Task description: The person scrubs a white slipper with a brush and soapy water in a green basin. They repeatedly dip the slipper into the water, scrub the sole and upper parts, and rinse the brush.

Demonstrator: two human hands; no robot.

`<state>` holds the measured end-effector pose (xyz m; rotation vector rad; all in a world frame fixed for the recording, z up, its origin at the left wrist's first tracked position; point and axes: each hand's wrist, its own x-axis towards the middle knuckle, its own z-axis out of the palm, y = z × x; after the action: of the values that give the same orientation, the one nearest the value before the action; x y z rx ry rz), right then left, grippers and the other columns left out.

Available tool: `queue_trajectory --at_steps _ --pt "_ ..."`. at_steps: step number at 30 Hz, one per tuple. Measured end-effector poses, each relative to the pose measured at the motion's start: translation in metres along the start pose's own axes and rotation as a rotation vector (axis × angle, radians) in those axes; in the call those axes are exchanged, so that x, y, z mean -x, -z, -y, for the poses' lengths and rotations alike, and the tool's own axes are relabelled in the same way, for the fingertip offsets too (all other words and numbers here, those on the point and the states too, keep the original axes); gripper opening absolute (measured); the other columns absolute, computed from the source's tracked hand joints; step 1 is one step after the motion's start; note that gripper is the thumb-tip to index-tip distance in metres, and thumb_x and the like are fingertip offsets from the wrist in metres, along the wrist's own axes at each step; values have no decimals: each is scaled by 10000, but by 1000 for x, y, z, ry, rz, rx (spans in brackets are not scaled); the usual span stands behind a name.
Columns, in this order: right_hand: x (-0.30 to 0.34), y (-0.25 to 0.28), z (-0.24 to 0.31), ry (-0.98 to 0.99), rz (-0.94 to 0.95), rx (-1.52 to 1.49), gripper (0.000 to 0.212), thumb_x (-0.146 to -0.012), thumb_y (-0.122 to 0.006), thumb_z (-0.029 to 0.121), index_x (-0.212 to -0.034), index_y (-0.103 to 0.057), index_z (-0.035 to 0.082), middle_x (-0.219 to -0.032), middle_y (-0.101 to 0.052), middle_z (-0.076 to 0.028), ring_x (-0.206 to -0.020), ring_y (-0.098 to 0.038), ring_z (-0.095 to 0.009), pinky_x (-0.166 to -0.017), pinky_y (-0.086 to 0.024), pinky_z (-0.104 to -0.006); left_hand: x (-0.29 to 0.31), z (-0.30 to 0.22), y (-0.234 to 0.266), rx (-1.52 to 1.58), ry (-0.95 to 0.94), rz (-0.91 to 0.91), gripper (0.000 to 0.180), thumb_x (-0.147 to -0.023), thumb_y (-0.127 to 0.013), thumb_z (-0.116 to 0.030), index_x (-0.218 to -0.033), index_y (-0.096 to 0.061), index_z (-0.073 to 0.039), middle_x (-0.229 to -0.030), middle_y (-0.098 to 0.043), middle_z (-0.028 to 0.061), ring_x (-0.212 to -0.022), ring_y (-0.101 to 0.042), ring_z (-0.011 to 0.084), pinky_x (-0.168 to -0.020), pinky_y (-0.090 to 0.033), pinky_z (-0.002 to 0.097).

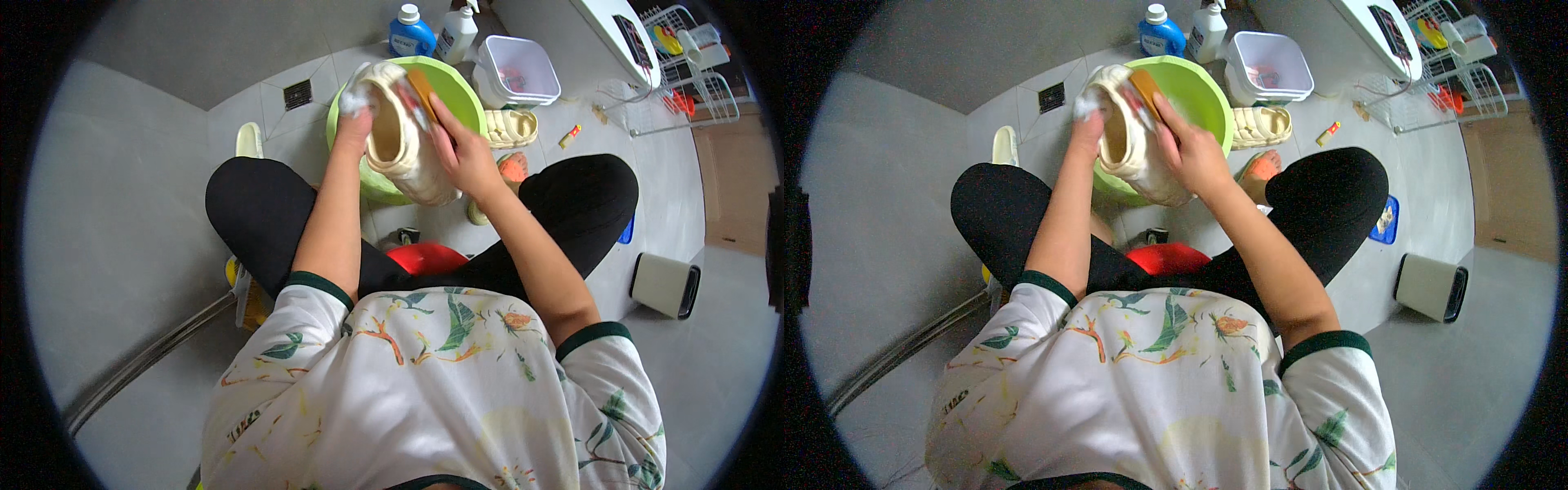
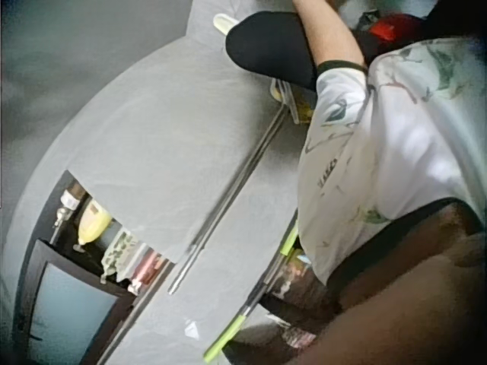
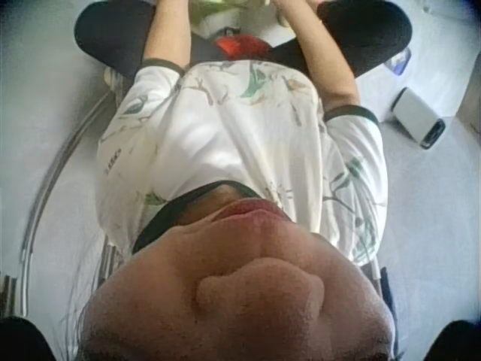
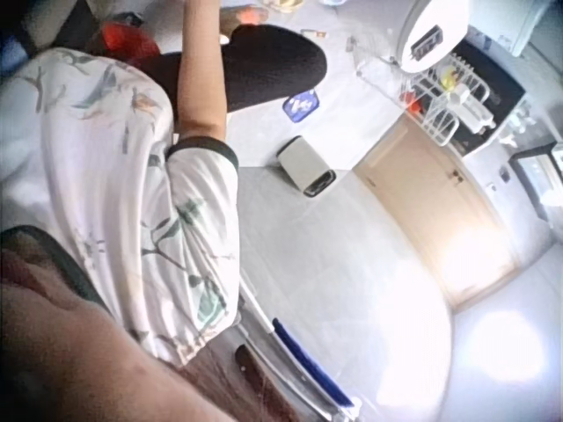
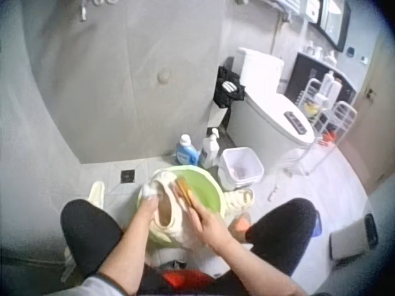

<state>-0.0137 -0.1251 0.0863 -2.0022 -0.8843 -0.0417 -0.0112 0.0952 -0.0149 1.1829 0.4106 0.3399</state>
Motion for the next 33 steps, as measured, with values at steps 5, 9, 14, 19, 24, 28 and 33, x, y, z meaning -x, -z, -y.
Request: queue_trajectory --at_steps 5,9,14,19,24,28,33 --pt "25 10 3 -54 32 72 463 -917 -535 209 -1374 -465 187 -864 -632 -284 -820 -622 -438 -754 -496 -470 -12 32 8 -3 61 -15 383 -989 -402 -299 -1226 -521 -23 -1189 -571 94 -1052 -545 180 -906 -456 334" --pt "-10 6 7 -139 1 47 457 -920 -524 231 -1372 -467 193 -860 -618 -299 -833 -620 -430 -754 -495 -468 -11 33 5 253 117 74 399 -982 -417 -314 -1241 -530 -32 -1176 -580 77 -1043 -554 188 -912 -455 330" --pt "24 15 3 -69 61 43 464 -921 -532 219 -1378 -456 198 -871 -623 -291 -826 -620 -430 -752 -495 -474 -8 12 14 217 73 -71 387 -979 -417 -327 -1207 -556 -46 -1156 -602 87 -1023 -581 200 -897 -474 326" --pt "17 17 7 -137 67 140 460 -927 -522 223 -1382 -453 214 -889 -634 -277 -821 -614 -448 -751 -500 -482 12 0 -17 253 151 -101 405 -976 -417 -356 -1221 -547 -61 -1190 -592 90 -1059 -576 219 -921 -472 350" --pt "-34 20 -2 -425 31 -326 430 -995 -467 260 -1400 -451 115 -1085 -621 -78 -920 -566 -133 -828 -457 -254 -5 1 -1 356 147 1 421 -974 -421 -340 -1277 -507 -60 -1240 -563 100 -1108 -557 233 -946 -460 374" --pt "-1 44 -5 -421 -2 -323 455 -988 -461 235 -1424 -408 118 -1006 -656 -68 -928 -586 -99 -851 -452 -249 6 -19 -19 324 39 -172 445 -973 -420 -303 -1341 -430 -54 -1291 -527 130 -1167 -529 285 -998 -438 417" --pt "27 -2 -2 -684 74 -192 499 -996 -442 226 -1455 -320 72 -1142 -634 -145 -1045 -592 -166 -906 -440 -284 0 -9 -19 85 -260 -210 434 -938 -496 -159 -1347 -402 -46 -1277 -520 118 -1138 -534 242 -943 -461 365"
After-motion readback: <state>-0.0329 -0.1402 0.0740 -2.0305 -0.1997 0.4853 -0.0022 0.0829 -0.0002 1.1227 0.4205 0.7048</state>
